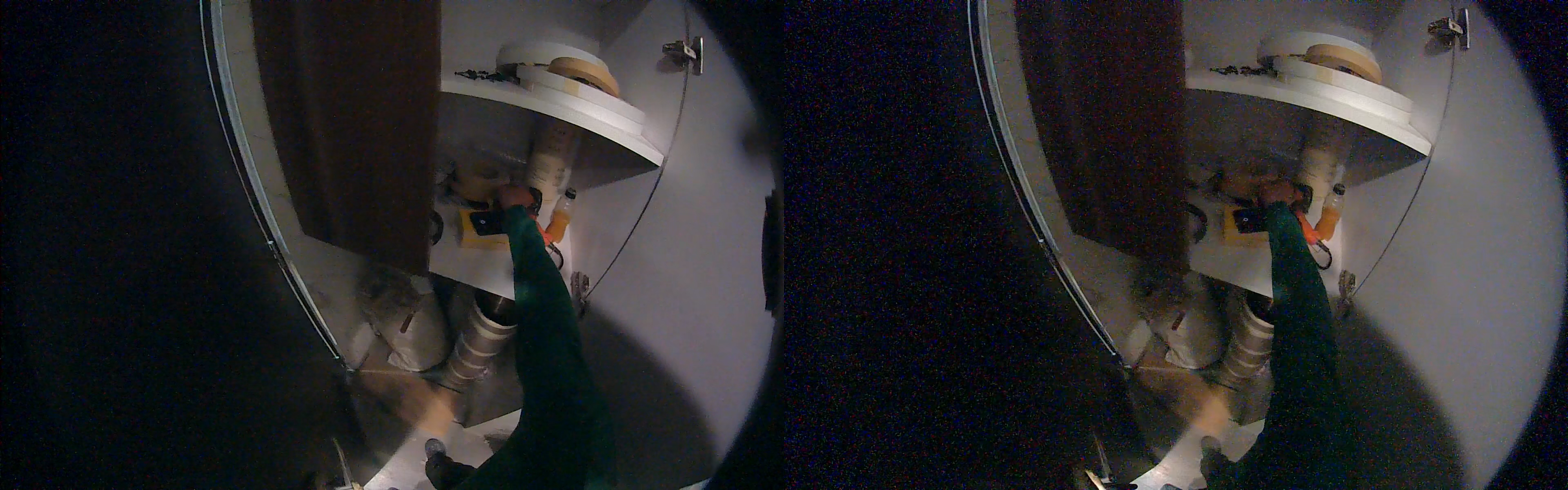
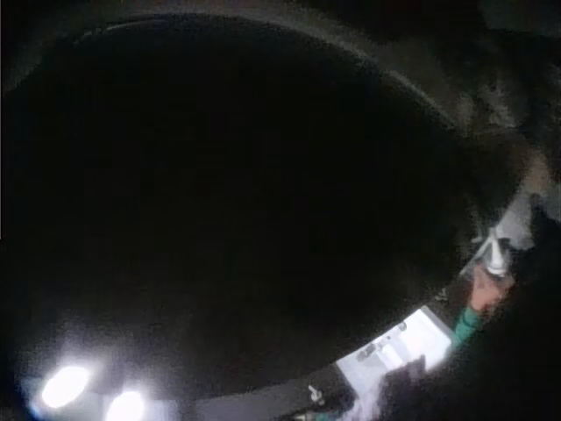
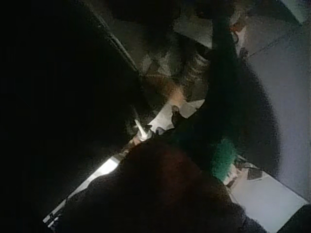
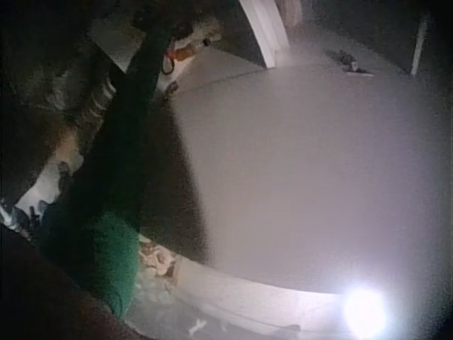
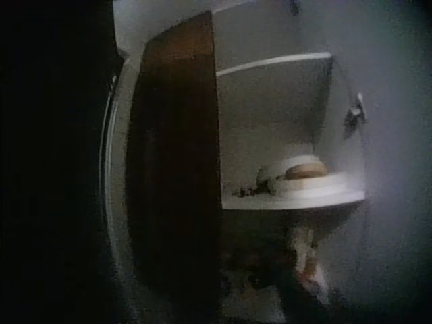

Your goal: The person prepares a sealant cartridge by removing the nozzle tip, cutting the seal with a utility knife, and attaching the nozzle to a caulking gun. The person then places the loaded caulking gun into a cabinet under the sink.

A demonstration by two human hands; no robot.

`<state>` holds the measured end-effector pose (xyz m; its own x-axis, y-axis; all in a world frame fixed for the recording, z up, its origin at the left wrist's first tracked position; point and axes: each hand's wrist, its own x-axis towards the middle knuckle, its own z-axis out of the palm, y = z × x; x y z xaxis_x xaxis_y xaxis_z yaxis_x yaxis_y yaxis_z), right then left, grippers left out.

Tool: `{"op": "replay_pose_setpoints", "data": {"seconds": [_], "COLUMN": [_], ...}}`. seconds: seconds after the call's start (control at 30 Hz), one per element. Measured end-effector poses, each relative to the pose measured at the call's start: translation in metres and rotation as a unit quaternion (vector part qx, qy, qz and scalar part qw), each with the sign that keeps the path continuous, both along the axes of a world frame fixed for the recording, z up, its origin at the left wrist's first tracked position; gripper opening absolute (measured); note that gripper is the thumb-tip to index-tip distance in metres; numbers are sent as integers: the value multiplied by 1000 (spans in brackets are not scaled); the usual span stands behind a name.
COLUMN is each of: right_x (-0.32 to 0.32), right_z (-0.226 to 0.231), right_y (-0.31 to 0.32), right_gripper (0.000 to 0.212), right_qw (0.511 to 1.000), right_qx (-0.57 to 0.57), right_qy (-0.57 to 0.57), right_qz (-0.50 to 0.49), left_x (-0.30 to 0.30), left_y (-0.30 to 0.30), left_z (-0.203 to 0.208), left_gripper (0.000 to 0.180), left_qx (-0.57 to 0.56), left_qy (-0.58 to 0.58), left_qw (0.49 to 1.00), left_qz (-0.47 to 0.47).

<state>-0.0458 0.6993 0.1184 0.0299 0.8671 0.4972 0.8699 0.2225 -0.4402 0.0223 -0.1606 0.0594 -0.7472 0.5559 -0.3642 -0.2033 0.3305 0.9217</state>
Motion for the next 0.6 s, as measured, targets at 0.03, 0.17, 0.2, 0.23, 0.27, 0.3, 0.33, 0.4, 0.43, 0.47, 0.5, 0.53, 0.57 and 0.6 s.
{"op": "replay_pose_setpoints", "data": {"seconds": [0.03, 0.17, 0.2, 0.23, 0.27, 0.3, 0.33, 0.4, 0.43, 0.47, 0.5, 0.53, 0.57, 0.6], "right_x": [2, 13, 16, 17, 15, 12, 6, -11, -18, -21, -21, -18, -10, 7], "right_z": [5, 44, 47, 49, 48, 43, 33, -4, -28, -51, -76, -106, -134, -161], "right_y": [-15, -77, -97, -116, -136, -156, -179, -239, -278, -316, -359, -411, -463, -510], "right_gripper": [43, 33, 34, 34, 35, 31, 26, 26, 25, 24, 23, 23, 24, 24], "right_qw": [995, 968, 942, 908, 863, 848, 829, 782, 695, 732, 750, 782, 787, 814], "right_qx": [50, 55, 108, 162, 214, 171, 124, 126, 34, -8, -45, -55, -111, -190], "right_qy": [84, 244, 317, 384, 450, 496, 542, 593, 687, 640, 608, 549, 512, 415], "right_qz": [7, -22, 13, 48, 84, 73, 60, 144, 210, 232, 256, 288, 327, 360], "left_x": [4, 24, 30, 34, 37, 37, 35, 26, 22, 17, 14, 12, 9, 5], "left_y": [-5, -32, -38, -44, -48, -53, -55, -60, -60, -62, -63, -64, -66, -68], "left_z": [-2, -12, -14, -14, -14, -10, -6, 8, 16, 26, 35, 44, 52, 58], "left_gripper": [52, 54, 54, 54, 55, 56, 57, 60, 62, 63, 64, 66, 67, 60], "left_qx": [0, -4, -5, -3, 1, 5, 20, 54, 76, 99, 129, 147, 168, 147], "left_qy": [2, 5, 5, 5, 8, 9, 21, 45, 60, 70, 94, 100, 121, 19], "left_qw": [1000, 1000, 1000, 999, 999, 1000, 1000, 997, 994, 990, 982, 977, 969, 976], "left_qz": [4, 20, 28, 32, 42, 27, 7, -31, -54, -74, -99, -118, -136, -158]}}
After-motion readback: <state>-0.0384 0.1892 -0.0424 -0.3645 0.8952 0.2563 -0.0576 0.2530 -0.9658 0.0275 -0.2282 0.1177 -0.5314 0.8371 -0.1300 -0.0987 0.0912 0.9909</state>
